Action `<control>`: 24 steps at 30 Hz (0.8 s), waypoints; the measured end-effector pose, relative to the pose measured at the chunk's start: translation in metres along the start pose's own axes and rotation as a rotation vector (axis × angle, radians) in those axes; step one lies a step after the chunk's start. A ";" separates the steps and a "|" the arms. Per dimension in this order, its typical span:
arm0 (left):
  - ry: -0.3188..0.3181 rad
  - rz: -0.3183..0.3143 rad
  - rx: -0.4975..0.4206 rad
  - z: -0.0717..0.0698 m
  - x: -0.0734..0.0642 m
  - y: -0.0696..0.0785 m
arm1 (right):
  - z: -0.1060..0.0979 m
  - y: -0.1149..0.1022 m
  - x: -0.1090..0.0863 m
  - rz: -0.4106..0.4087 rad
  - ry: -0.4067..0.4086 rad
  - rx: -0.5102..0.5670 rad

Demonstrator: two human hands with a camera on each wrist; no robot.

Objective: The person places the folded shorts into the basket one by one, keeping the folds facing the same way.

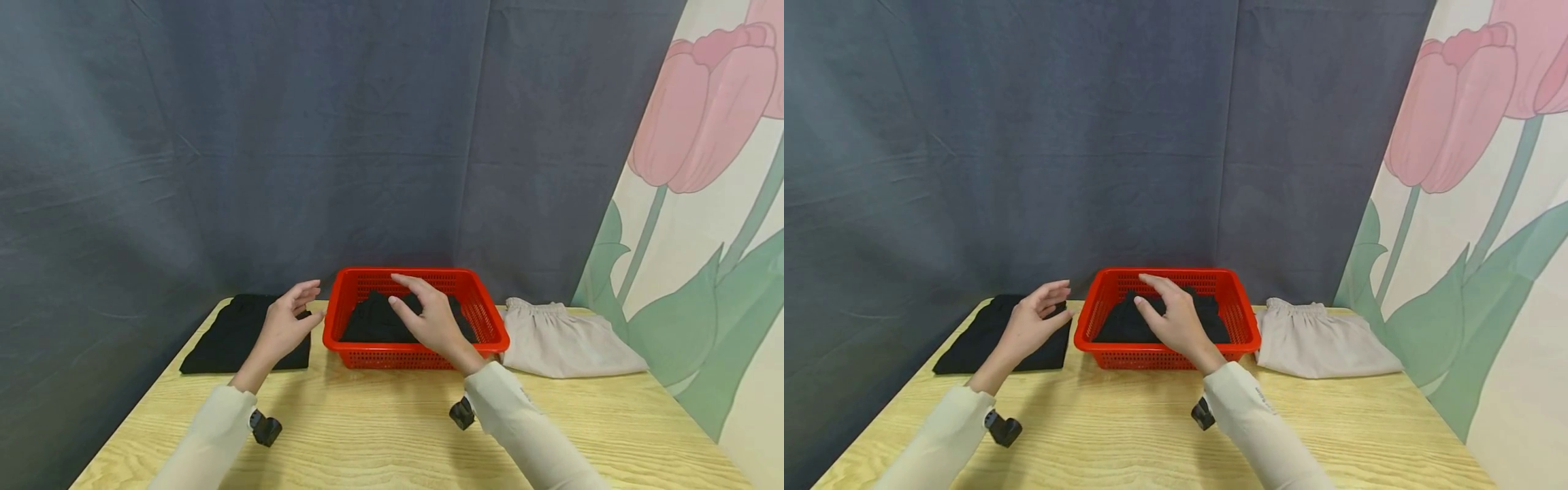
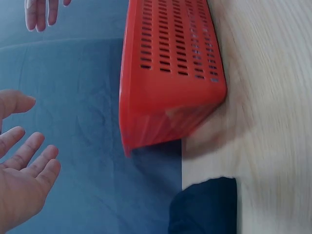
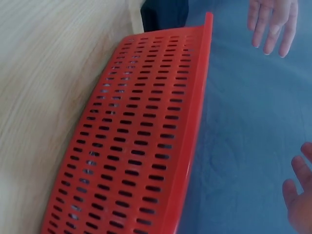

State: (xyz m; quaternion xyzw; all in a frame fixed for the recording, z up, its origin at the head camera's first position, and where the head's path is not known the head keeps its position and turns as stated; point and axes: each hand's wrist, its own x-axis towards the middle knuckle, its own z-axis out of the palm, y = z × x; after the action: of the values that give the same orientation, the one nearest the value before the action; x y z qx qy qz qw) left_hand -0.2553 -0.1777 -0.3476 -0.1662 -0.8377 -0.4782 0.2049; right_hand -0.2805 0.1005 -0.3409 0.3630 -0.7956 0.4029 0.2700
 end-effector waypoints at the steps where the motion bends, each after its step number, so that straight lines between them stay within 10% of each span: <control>1: 0.006 -0.003 0.007 -0.002 -0.001 -0.002 | 0.002 -0.001 0.000 -0.005 -0.006 0.001; 24: 0.010 -0.149 0.054 -0.011 -0.035 -0.051 | 0.039 -0.008 -0.001 -0.023 -0.176 -0.057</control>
State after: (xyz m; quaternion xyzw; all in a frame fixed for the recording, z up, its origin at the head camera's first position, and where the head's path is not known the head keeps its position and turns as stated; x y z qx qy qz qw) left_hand -0.2472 -0.2153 -0.3976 -0.0953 -0.8594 -0.4700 0.1772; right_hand -0.2789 0.0650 -0.3581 0.3981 -0.8233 0.3435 0.2138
